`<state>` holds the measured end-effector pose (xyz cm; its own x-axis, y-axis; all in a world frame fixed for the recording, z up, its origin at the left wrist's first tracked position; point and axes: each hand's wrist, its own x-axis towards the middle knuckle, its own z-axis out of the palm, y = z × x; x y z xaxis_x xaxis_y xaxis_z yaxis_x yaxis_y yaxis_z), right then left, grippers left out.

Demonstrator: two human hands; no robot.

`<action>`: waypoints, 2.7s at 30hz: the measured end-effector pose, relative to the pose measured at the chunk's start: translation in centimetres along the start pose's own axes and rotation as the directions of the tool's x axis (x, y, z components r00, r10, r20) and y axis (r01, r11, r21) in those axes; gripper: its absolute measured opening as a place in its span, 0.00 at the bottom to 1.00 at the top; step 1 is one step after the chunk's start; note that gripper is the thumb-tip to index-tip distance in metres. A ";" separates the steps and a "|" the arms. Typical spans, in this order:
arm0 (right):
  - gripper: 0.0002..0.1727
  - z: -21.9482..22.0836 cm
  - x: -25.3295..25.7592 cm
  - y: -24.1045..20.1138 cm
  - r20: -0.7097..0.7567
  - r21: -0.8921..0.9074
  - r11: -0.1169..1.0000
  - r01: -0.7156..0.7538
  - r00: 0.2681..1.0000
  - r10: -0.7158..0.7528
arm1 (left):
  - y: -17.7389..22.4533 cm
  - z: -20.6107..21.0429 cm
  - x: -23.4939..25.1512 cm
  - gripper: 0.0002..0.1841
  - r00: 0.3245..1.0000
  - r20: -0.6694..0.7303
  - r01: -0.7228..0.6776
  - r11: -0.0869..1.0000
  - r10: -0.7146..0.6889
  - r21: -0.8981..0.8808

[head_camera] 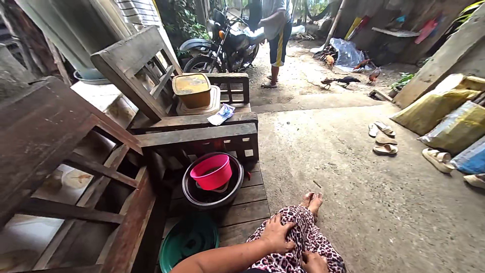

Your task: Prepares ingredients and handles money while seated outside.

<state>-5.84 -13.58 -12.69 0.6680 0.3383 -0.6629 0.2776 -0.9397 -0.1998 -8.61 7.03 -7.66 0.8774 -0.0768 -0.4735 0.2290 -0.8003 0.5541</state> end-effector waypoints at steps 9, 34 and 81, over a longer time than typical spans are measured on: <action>0.22 3.1 3.5 0.5 0.216 -0.081 0.992 0.094 0.974 -0.075 | 0.4 0.3 0.2 0.38 1.000 0.012 0.008 1.000 -0.009 0.019; 0.28 1.3 4.1 2.9 -0.191 0.967 0.213 0.141 0.952 0.237 | 0.3 0.3 0.3 0.38 1.000 -0.019 -0.015 1.000 0.014 -0.023; 0.15 1.8 4.7 3.9 -0.085 0.995 -0.033 0.093 0.976 0.200 | 0.2 0.3 0.5 0.38 1.000 -0.015 0.000 1.000 -0.001 -0.030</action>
<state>-2.81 -15.75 -17.89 0.7659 0.1467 -0.6260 -0.6342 0.0118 -0.7731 -8.28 6.69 -7.96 0.8834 -0.0672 -0.4638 0.2420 -0.7822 0.5741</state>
